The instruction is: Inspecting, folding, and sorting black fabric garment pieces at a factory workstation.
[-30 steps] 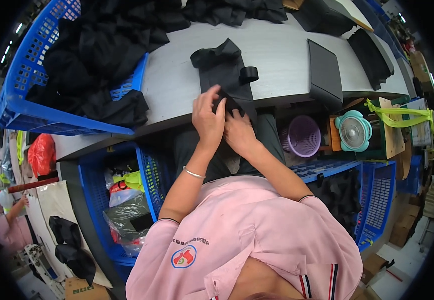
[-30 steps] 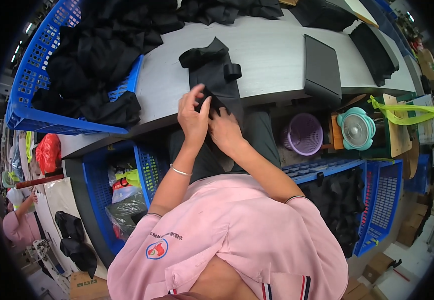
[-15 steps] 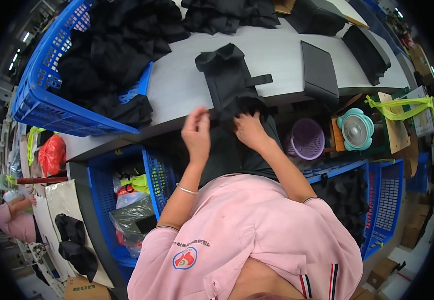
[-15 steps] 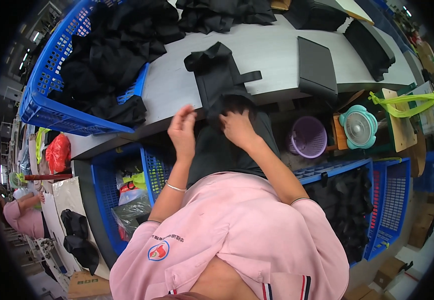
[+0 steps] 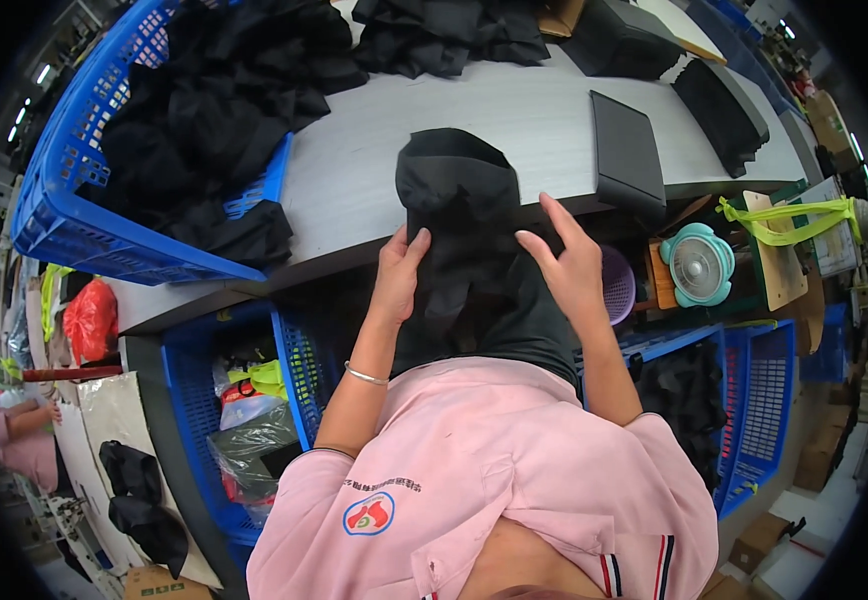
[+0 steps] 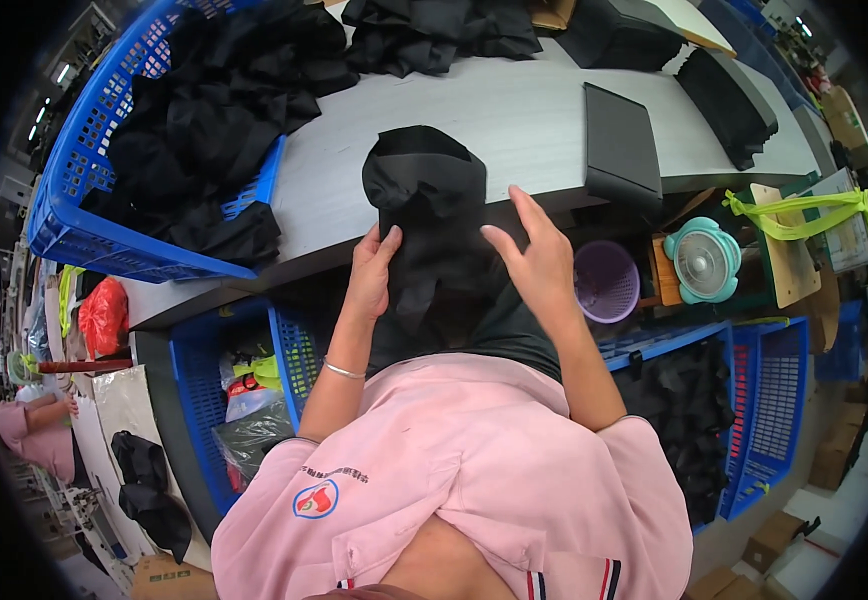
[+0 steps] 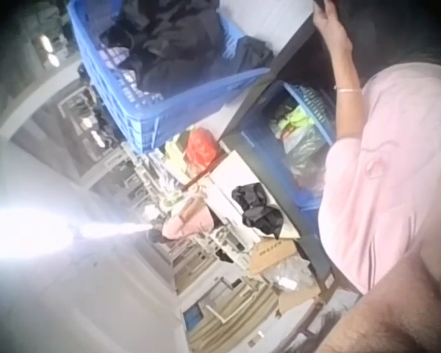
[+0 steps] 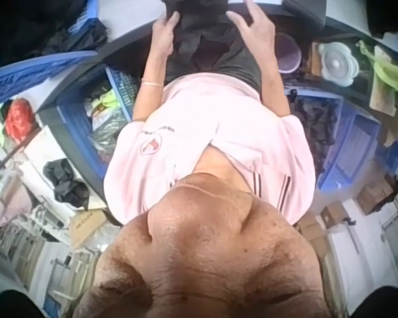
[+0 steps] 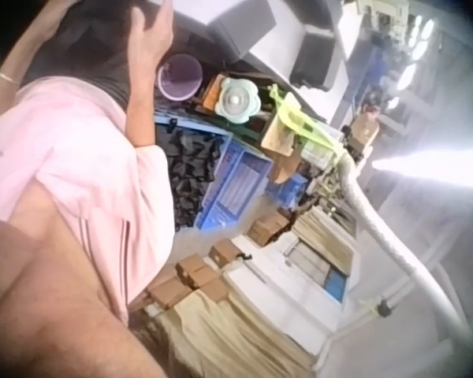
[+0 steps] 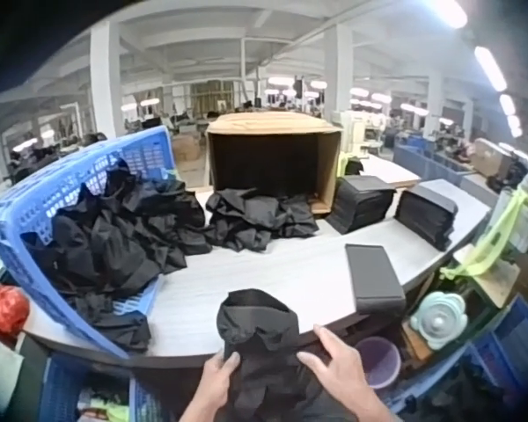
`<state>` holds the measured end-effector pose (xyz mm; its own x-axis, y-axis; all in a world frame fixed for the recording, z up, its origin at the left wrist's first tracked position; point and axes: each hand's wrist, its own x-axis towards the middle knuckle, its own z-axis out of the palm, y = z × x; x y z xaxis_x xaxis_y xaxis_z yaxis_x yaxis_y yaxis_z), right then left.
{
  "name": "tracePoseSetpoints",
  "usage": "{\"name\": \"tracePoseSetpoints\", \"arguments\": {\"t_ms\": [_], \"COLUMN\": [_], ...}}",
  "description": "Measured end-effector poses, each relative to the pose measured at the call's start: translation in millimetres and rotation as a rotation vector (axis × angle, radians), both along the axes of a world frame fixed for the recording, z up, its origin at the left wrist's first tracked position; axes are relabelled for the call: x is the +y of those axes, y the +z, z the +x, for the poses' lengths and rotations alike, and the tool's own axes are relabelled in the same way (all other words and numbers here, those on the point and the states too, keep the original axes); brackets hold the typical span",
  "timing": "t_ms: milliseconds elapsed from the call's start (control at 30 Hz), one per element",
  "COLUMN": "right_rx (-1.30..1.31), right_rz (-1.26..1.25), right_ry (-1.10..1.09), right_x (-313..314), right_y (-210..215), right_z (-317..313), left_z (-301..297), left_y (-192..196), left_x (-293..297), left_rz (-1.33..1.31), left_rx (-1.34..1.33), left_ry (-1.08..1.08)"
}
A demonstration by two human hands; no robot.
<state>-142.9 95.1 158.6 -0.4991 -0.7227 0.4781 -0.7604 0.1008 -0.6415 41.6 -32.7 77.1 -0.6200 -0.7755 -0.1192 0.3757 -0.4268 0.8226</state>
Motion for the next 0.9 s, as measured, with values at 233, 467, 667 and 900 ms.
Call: {"name": "tracePoseSetpoints", "arguments": {"t_ms": [233,467,667,900], "right_rx": [-1.347,-1.163,-1.248,-1.04], "right_rz": [0.107,0.114,0.207,-0.087], "right_ry": [0.508,0.372,0.539,0.344], "right_x": [-20.1,-60.6,-75.8,-94.8], "right_y": [-47.1,-61.2,-59.3,-57.1], "right_z": [-21.8,1.2,1.3,1.7], "left_z": [10.6,17.0,31.9,47.3], "left_y": [1.0,-3.6,4.9,-16.0], "left_x": [-7.9,-22.9,-12.2,-20.3], "left_rz": [0.097,0.193,0.301,0.17], "left_rx": [-0.033,-0.128,0.124,-0.112], "left_ry": [-0.16,0.022,-0.064,-0.159]}}
